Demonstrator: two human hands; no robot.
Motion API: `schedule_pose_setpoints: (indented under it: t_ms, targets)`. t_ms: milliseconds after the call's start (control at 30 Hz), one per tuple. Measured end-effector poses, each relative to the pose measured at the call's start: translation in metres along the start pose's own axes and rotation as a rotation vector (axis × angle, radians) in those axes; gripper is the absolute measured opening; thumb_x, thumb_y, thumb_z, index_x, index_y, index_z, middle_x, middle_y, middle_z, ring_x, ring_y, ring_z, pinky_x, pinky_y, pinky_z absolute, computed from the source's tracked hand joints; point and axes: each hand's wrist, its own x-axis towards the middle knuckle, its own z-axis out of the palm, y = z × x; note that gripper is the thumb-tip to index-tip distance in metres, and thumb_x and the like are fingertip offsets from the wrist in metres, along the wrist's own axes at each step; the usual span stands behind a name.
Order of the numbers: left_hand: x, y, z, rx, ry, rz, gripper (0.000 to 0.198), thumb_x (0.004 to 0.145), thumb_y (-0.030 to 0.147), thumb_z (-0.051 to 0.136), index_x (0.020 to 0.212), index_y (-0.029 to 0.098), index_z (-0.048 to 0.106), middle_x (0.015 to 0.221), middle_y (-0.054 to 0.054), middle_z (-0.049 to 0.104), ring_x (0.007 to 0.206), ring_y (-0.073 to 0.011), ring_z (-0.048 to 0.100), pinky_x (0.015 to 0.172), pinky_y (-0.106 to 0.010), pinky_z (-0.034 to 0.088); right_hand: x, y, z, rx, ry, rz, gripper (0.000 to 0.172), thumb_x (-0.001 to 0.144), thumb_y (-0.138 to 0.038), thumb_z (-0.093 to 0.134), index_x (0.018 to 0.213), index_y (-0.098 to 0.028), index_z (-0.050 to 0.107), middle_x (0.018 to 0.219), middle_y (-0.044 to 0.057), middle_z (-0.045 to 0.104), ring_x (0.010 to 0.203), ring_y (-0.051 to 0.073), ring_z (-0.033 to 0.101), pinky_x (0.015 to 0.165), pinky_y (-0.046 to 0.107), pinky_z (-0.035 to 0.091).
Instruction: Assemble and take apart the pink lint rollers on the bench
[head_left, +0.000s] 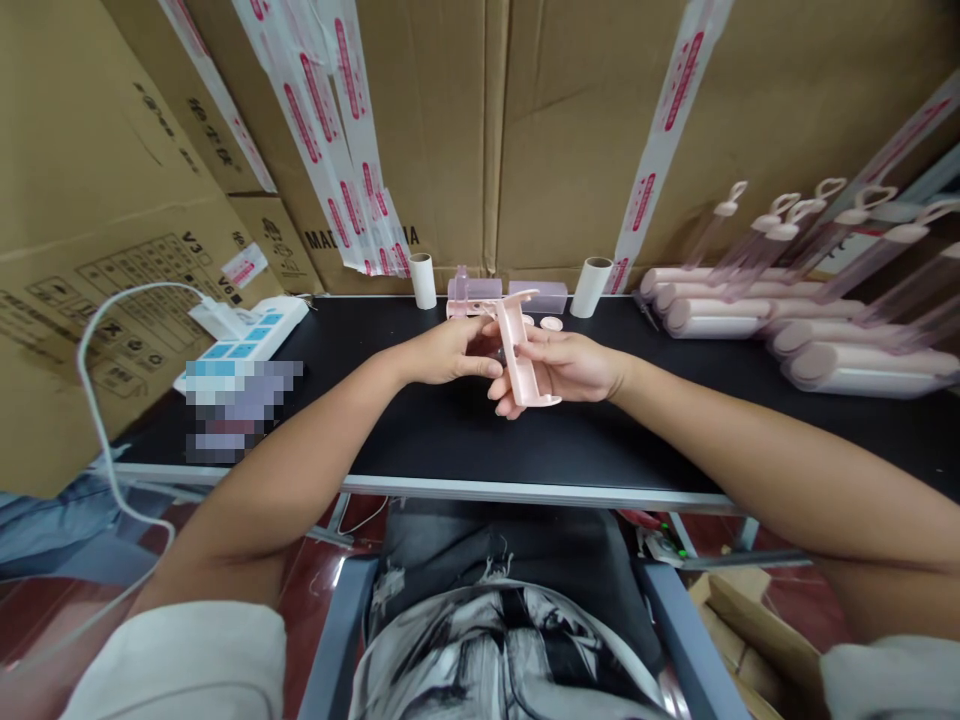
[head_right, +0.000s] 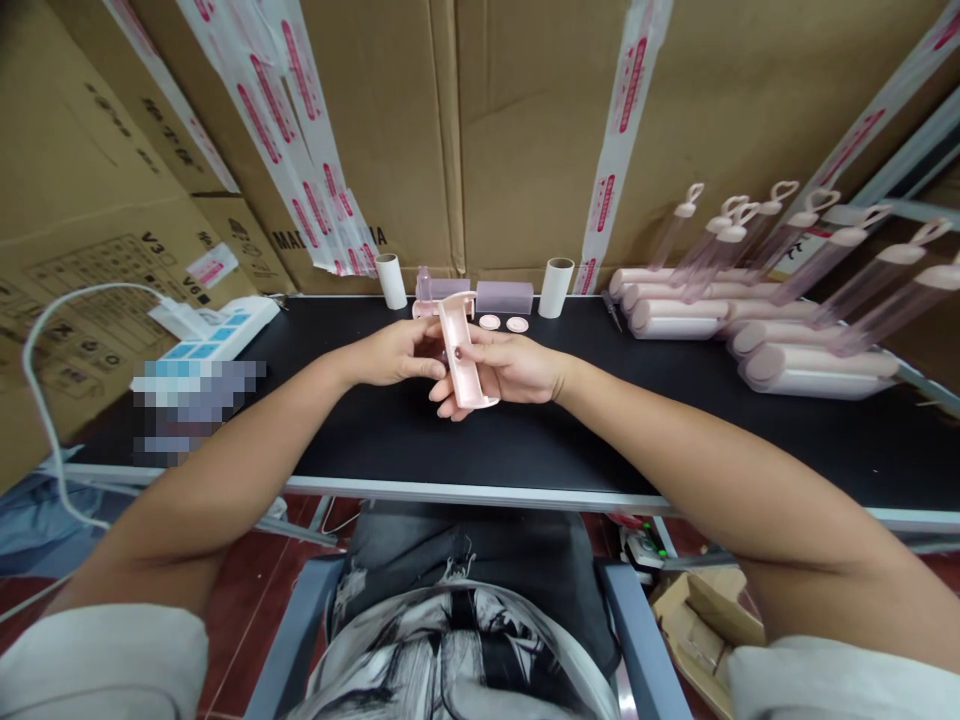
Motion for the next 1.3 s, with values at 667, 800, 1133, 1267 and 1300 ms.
schedule_pose_setpoints:
  t_ms: [667, 800, 1133, 1267, 1300]
  targets:
    - [0.006, 0.019, 0.014, 0.134, 0.076, 0.193, 0.063, 0.093, 0.079, 0.074, 0.103, 0.016, 0.079, 0.085, -0.008, 0.079, 0.083, -0.0206, 0.074, 0.079, -0.032, 0.057, -0.011, -0.024, 0.025, -0.209, 0.142, -0.260, 0.049, 0.086, -0.061, 0.095, 0.099, -0.020, 0.071, 0.070, 0.002, 0.077, 0.051, 0.016, 0.070, 0.050, 0.026, 0.056]
    - [0.002, 0.014, 0.001, 0.201, 0.197, 0.179, 0.072, 0.089, 0.086, 0.071, 0.070, 0.018, 0.060, 0.062, 0.002, 0.052, 0.059, -0.0111, 0.048, 0.059, -0.028, 0.038, -0.039, -0.050, 0.028, -0.256, 0.006, -0.232, 0.048, 0.085, -0.061, 0.095, 0.103, -0.024, 0.070, 0.061, 0.000, 0.073, 0.043, 0.018, 0.066, 0.051, 0.032, 0.055]
    - [0.001, 0.011, -0.016, 0.223, 0.513, 0.182, 0.075, 0.087, 0.091, 0.068, 0.068, 0.019, 0.054, 0.059, 0.006, 0.043, 0.055, -0.0077, 0.036, 0.055, -0.025, 0.031, -0.011, -0.047, -0.079, -1.405, 1.072, -0.163, 0.030, 0.100, -0.051, 0.071, 0.092, -0.022, 0.070, 0.090, 0.012, 0.079, 0.086, 0.029, 0.073, 0.077, 0.040, 0.054]
    - [0.000, 0.017, -0.011, 0.236, 0.493, 0.148, 0.078, 0.083, 0.094, 0.067, 0.066, 0.019, 0.055, 0.056, 0.007, 0.037, 0.055, -0.0081, 0.032, 0.055, -0.025, 0.031, 0.012, -0.036, -0.103, -1.780, 1.070, -0.070, 0.029, 0.101, -0.031, 0.063, 0.110, -0.014, 0.084, 0.119, 0.023, 0.074, 0.116, 0.040, 0.064, 0.097, 0.049, 0.049]
    - [-0.001, 0.017, -0.011, 0.228, 0.495, 0.146, 0.078, 0.083, 0.095, 0.067, 0.066, 0.019, 0.056, 0.056, 0.007, 0.038, 0.056, -0.0084, 0.033, 0.055, -0.025, 0.031, 0.016, -0.034, -0.105, -1.808, 1.079, -0.058, 0.032, 0.102, -0.033, 0.062, 0.113, -0.013, 0.085, 0.123, 0.025, 0.072, 0.119, 0.041, 0.062, 0.099, 0.050, 0.048]
